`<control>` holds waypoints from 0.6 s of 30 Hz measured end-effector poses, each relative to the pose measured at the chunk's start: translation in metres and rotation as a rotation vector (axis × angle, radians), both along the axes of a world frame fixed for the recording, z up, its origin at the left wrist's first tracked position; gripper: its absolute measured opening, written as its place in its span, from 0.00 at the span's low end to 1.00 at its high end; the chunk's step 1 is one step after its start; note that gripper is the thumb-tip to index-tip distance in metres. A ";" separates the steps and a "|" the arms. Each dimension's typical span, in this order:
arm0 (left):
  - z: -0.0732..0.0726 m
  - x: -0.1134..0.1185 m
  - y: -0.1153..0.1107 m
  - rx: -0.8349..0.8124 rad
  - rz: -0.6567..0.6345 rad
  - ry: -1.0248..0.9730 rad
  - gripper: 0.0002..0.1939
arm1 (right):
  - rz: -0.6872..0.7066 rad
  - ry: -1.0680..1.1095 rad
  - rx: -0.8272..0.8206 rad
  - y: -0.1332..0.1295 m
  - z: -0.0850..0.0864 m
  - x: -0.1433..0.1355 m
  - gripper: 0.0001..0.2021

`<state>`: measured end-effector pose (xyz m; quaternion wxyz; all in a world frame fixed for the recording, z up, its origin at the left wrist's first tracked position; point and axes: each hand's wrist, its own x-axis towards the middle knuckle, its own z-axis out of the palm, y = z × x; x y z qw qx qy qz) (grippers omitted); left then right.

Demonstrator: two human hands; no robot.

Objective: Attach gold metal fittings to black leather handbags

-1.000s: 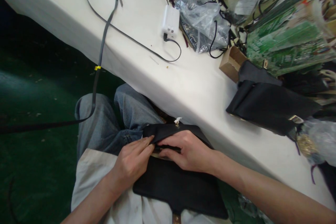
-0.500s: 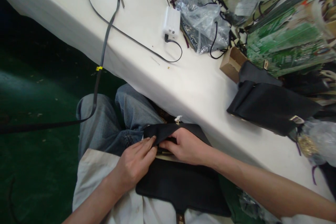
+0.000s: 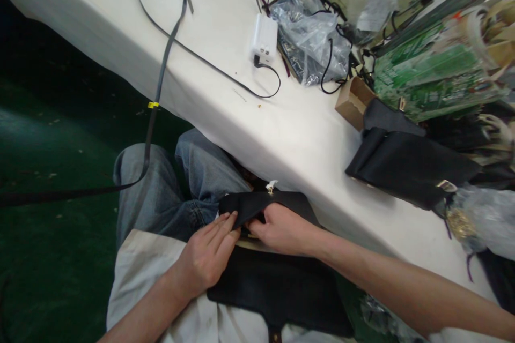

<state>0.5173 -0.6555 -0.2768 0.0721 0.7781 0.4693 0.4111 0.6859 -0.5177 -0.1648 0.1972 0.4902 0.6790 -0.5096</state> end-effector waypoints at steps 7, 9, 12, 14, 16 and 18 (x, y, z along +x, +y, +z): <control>-0.002 -0.004 0.002 0.033 -0.018 -0.023 0.16 | 0.042 0.211 -0.035 0.009 -0.012 0.000 0.04; -0.004 -0.005 0.003 0.040 -0.026 -0.022 0.15 | 0.037 0.225 -0.045 0.011 -0.013 -0.002 0.05; -0.007 -0.007 0.003 0.035 -0.029 -0.001 0.15 | 0.038 0.142 -0.034 0.014 -0.012 -0.007 0.05; -0.009 -0.008 0.003 0.042 -0.036 0.014 0.16 | 0.061 0.069 -0.025 0.015 -0.013 -0.011 0.05; -0.010 -0.009 0.003 0.060 -0.052 0.027 0.16 | 0.102 0.026 -0.006 0.016 -0.015 -0.013 0.05; -0.010 -0.010 0.002 0.083 -0.078 0.033 0.17 | 0.167 0.020 0.024 0.017 -0.020 -0.013 0.05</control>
